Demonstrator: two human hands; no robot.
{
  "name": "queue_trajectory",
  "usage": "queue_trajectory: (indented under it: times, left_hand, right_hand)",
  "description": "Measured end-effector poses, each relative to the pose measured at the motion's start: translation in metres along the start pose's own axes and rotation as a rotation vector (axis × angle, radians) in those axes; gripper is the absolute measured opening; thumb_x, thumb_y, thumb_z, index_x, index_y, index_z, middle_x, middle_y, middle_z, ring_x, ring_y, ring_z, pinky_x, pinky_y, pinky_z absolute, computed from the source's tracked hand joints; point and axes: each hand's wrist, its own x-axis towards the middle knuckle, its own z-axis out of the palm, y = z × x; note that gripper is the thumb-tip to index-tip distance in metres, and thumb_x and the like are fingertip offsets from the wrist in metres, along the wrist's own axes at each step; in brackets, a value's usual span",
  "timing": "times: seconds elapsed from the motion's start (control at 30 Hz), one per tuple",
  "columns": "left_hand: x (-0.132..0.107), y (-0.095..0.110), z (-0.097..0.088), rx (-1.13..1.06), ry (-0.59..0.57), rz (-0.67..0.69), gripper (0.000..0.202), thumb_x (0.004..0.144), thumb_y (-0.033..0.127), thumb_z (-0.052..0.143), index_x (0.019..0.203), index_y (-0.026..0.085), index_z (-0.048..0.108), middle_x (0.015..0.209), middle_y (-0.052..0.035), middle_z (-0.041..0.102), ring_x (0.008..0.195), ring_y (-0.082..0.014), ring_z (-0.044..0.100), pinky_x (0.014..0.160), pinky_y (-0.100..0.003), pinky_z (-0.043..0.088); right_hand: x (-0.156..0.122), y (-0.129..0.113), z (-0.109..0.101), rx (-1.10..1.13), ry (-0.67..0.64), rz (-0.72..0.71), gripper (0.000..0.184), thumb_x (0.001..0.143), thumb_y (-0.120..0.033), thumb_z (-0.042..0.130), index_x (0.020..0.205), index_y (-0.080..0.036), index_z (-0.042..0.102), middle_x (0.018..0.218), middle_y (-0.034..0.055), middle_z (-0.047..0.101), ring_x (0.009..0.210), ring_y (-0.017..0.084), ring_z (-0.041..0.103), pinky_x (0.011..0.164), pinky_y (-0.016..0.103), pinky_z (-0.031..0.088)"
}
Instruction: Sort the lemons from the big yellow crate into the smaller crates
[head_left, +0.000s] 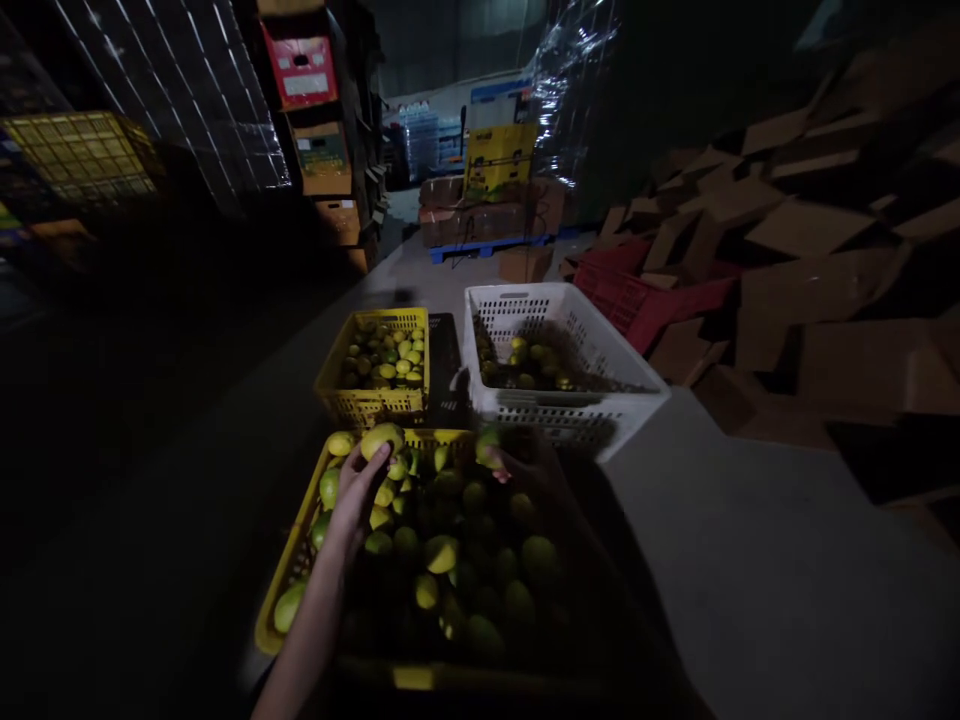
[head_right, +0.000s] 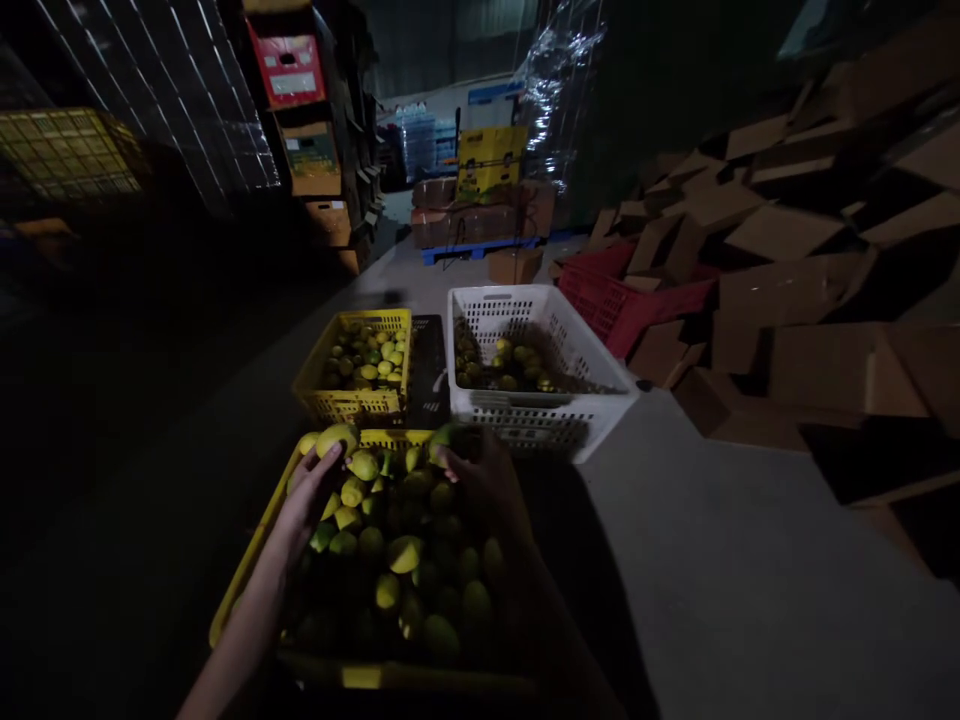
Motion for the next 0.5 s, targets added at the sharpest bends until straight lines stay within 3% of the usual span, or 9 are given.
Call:
queue_trajectory:
  times: [0.1, 0.2, 0.3, 0.4, 0.5]
  left_hand:
    - [-0.006, 0.002, 0.001, -0.114, -0.059, -0.017, 0.045, 0.060, 0.024, 0.090, 0.096, 0.022, 0.063, 0.090, 0.0025, 0.071, 0.080, -0.0145, 0.071, 0.080, -0.024, 0.055]
    - [-0.010, 0.004, 0.009, -0.229, -0.030, -0.143, 0.050, 0.057, 0.013, 0.089, 0.097, 0.022, 0.059, 0.091, 0.0015, 0.071, 0.082, -0.0156, 0.073, 0.081, -0.025, 0.058]
    - [-0.011, 0.005, 0.016, -0.255, -0.006, -0.317, 0.030, 0.075, 0.033, 0.082, 0.091, 0.018, 0.062, 0.081, -0.0018, 0.069, 0.065, -0.0129, 0.068, 0.064, -0.021, 0.057]
    - [-0.011, 0.006, 0.021, -0.253, -0.047, -0.389, 0.044, 0.087, 0.058, 0.063, 0.080, 0.015, 0.063, 0.067, -0.0025, 0.062, 0.051, -0.0098, 0.058, 0.051, -0.020, 0.050]
    - [-0.010, 0.002, 0.024, -0.319, -0.016, -0.409, 0.050, 0.086, 0.064, 0.061, 0.075, 0.015, 0.061, 0.061, -0.0001, 0.057, 0.049, -0.0084, 0.052, 0.048, -0.020, 0.044]
  right_hand:
    - [-0.007, 0.005, 0.011, -0.092, -0.024, -0.046, 0.042, 0.060, -0.045, 0.085, 0.089, -0.024, 0.064, 0.082, 0.0044, 0.074, 0.076, 0.025, 0.070, 0.065, 0.035, 0.057]
    - [-0.015, 0.015, 0.032, -0.112, -0.130, -0.111, 0.044, 0.067, -0.044, 0.082, 0.101, -0.025, 0.062, 0.097, 0.0066, 0.074, 0.090, 0.026, 0.071, 0.074, 0.036, 0.059]
    - [-0.019, 0.029, 0.046, -0.100, -0.087, -0.142, 0.045, 0.072, -0.046, 0.078, 0.106, -0.024, 0.059, 0.100, 0.0069, 0.075, 0.088, 0.024, 0.071, 0.079, 0.036, 0.059]
    - [-0.018, 0.038, 0.043, -0.115, -0.043, -0.120, 0.043, 0.075, -0.050, 0.074, 0.104, -0.022, 0.062, 0.098, 0.0071, 0.076, 0.089, 0.024, 0.071, 0.082, 0.036, 0.057]
    - [-0.018, 0.038, 0.034, -0.142, -0.065, -0.087, 0.044, 0.077, -0.055, 0.071, 0.103, -0.020, 0.067, 0.093, 0.0067, 0.076, 0.091, 0.026, 0.070, 0.081, 0.035, 0.056]
